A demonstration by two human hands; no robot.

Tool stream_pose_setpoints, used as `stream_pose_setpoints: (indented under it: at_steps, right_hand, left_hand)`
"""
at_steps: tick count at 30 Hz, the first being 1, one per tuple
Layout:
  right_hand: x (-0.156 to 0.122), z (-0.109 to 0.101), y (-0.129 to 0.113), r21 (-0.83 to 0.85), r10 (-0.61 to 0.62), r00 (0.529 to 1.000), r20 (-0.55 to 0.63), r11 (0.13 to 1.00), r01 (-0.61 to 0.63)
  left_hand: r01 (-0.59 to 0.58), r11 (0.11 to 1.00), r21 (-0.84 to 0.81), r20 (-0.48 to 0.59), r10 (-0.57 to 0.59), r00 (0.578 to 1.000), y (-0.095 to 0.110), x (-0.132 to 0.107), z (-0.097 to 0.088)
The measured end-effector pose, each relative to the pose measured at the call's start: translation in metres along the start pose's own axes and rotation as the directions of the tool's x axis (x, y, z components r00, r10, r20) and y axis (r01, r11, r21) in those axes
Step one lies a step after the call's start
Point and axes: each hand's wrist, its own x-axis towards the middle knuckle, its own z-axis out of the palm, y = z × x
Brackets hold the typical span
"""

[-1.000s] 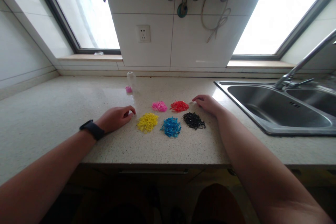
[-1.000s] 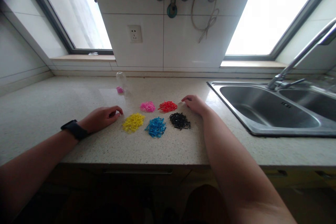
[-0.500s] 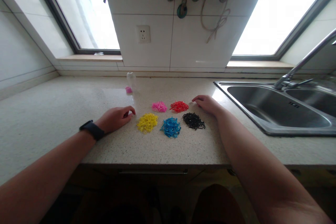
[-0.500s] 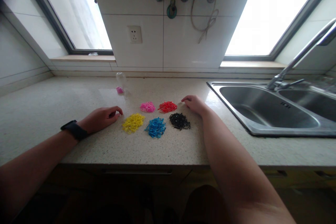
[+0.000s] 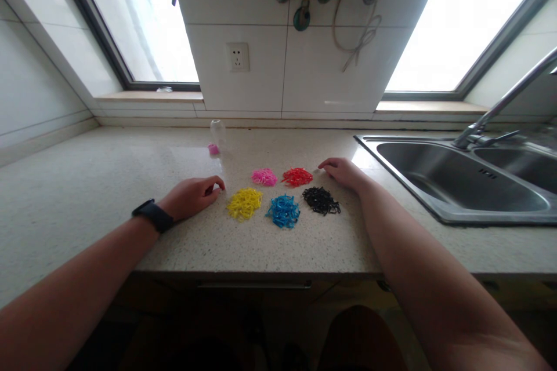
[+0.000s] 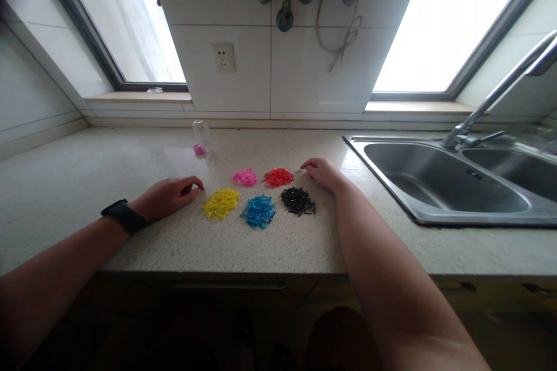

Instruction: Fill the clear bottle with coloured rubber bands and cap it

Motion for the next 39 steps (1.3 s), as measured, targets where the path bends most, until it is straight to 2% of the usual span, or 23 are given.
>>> stream_pose_setpoints:
  at_steps: [28,39]
  right_hand:
    - [-0.005,-0.002,-0.011,0.017,0.037,0.999,0.011,0.999,-0.037]
    - [-0.003,-0.001,-0.006,0.011,0.021,1.000,0.013,1.000,-0.021]
  left_hand:
    - [-0.024,1.000,-0.013,-0.014,0.024,1.000,-0.002,-0.001,0.002]
    - [-0.013,1.000,-0.006,-0.007,0.013,1.000,-0.002,0.000,0.001]
